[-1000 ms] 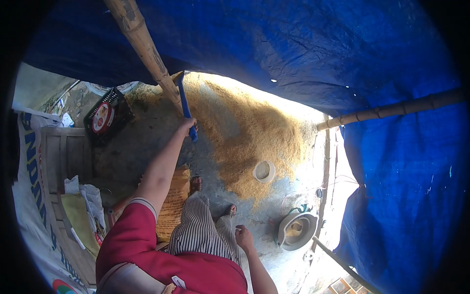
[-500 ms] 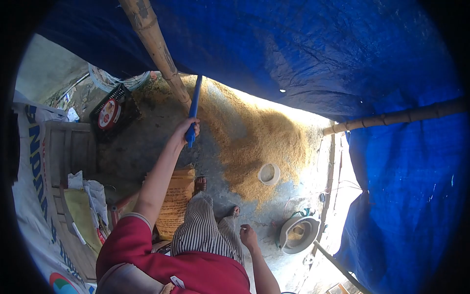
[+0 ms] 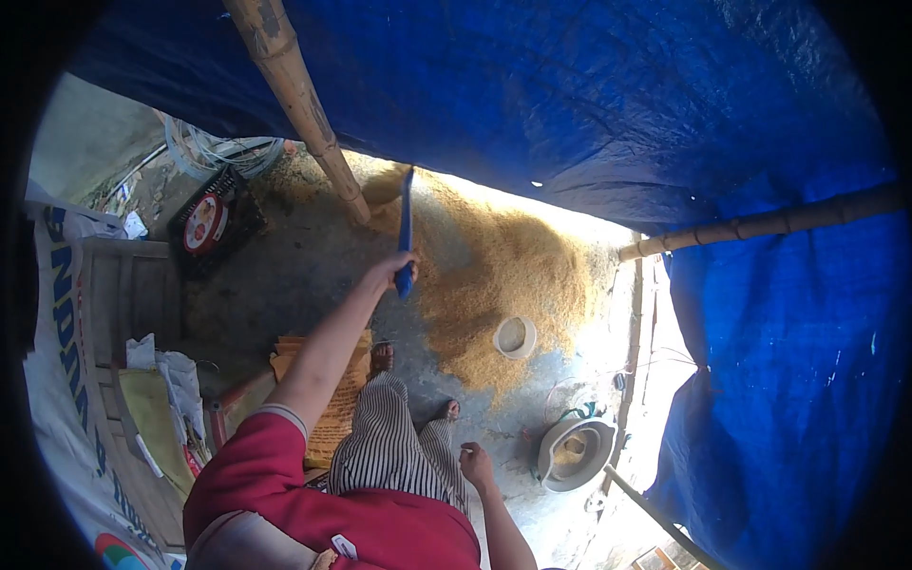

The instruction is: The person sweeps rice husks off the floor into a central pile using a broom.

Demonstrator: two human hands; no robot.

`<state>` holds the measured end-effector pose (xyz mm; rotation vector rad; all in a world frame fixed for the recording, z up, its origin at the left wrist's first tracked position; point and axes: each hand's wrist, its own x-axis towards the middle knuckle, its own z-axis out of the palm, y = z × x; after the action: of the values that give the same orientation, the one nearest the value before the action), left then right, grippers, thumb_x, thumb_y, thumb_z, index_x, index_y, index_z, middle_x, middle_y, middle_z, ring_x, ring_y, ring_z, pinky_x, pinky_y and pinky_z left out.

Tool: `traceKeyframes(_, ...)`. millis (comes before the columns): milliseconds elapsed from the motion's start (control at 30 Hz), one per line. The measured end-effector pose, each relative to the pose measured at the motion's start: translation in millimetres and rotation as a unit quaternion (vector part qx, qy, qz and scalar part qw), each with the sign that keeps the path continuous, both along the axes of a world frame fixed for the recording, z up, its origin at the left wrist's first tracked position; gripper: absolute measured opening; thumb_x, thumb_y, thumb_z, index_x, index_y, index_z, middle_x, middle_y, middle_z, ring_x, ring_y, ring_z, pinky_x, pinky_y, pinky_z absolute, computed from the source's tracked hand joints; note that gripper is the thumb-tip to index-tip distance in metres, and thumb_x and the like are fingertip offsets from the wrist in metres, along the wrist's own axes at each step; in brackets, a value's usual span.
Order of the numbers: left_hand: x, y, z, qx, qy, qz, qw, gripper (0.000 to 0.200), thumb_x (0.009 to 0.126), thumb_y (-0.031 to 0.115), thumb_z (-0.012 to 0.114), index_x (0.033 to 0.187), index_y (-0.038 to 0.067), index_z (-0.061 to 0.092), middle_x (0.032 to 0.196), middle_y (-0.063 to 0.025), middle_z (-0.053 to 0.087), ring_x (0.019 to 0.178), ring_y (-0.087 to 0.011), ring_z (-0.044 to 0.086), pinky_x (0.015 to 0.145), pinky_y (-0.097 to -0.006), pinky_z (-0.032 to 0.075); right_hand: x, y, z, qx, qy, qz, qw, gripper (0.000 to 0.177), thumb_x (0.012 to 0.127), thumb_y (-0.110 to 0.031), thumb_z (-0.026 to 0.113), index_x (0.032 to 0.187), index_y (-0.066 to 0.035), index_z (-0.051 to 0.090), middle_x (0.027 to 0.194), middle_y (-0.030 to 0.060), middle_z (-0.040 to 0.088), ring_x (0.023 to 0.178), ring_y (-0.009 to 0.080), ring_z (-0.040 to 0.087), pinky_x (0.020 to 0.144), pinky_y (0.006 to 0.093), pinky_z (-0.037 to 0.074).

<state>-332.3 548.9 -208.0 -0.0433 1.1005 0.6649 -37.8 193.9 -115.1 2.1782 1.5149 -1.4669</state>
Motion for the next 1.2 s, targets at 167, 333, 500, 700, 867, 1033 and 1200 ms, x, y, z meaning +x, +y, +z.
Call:
traceKeyframes(167,-18.6,-60.6,40.8,0.072,-0.090,-0.020,0.993,0.011,0.078,0.008,0.050,0.073,0.007,0.040,0.052,-0.0014,0.045,0.039,-0.0095,0.044,0.037,-0.0247,0.040,10.3,-0.7,-7.0,0.004,-0.024,0.026,0.999,0.025,0.080,-0.017,0.044,0.098,-0.003,0.054,0.068,0.0109,0.061,0.053,0.0169,0.059,0.050,0.0287,0.048)
traceKeyframes(333,-38.5,-93.4,105.5,0.075,0.081,-0.079,0.991,0.009,0.076,0.008,0.053,0.076,0.005,0.044,0.054,-0.0027,0.048,0.042,-0.0104,0.047,0.038,-0.0251,0.041,-3.8,26.6,12.4,0.011,-0.001,-0.022,1.000,0.025,0.080,-0.017,0.044,0.098,-0.003,0.054,0.067,0.0115,0.061,0.054,0.0172,0.060,0.051,0.0288,0.048)
traceKeyframes(500,-34.1,-74.6,25.2,0.078,0.257,-0.092,0.959,0.008,0.070,0.007,0.052,0.069,0.005,0.045,0.051,-0.0048,0.047,0.041,-0.0154,0.049,0.038,-0.0296,0.042,-10.6,22.8,10.0,0.043,0.023,-0.024,0.999,0.025,0.079,-0.016,0.044,0.098,-0.003,0.054,0.068,0.0118,0.061,0.054,0.0179,0.060,0.052,0.0294,0.048)
traceKeyframes(700,0.6,-84.1,-13.4,0.055,0.250,-0.192,0.948,0.011,0.068,0.005,0.053,0.074,0.000,0.046,0.049,-0.0073,0.047,0.042,-0.0171,0.051,0.037,-0.0337,0.042,2.7,-7.2,-4.8,0.046,-0.002,0.009,0.999,0.024,0.079,-0.016,0.044,0.096,-0.003,0.055,0.066,0.0118,0.061,0.054,0.0194,0.060,0.053,0.0314,0.048)
traceKeyframes(867,-0.3,-163.4,49.7,0.050,0.147,-0.245,0.957,0.023,0.070,0.001,0.051,0.088,-0.005,0.038,0.056,-0.0073,0.047,0.042,-0.0167,0.050,0.036,-0.0297,0.042,25.7,-20.8,-12.8,0.052,-0.039,0.017,0.998,0.024,0.079,-0.017,0.044,0.094,-0.003,0.055,0.064,0.0104,0.061,0.053,0.0195,0.060,0.053,0.0312,0.048)
traceKeyframes(1033,-39.6,-188.5,127.8,0.092,0.072,-0.259,0.959,0.034,0.073,0.002,0.051,0.103,-0.004,0.036,0.060,-0.0074,0.048,0.041,-0.0137,0.049,0.034,-0.0270,0.041,31.3,-8.7,-11.2,0.063,-0.050,0.008,0.997,0.024,0.079,-0.018,0.044,0.094,-0.004,0.055,0.065,0.0109,0.061,0.053,0.0193,0.060,0.054,0.0311,0.048)
traceKeyframes(1200,-32.3,-170.7,114.2,0.108,0.239,-0.241,0.934,0.030,0.072,0.003,0.051,0.099,-0.004,0.041,0.055,-0.0072,0.048,0.040,-0.0140,0.049,0.034,-0.0275,0.041,8.7,13.4,11.5,0.053,-0.038,-0.005,0.998,0.024,0.077,-0.017,0.045,0.095,-0.004,0.055,0.066,0.0123,0.060,0.063,0.0244,0.060,0.062,0.0338,0.046)
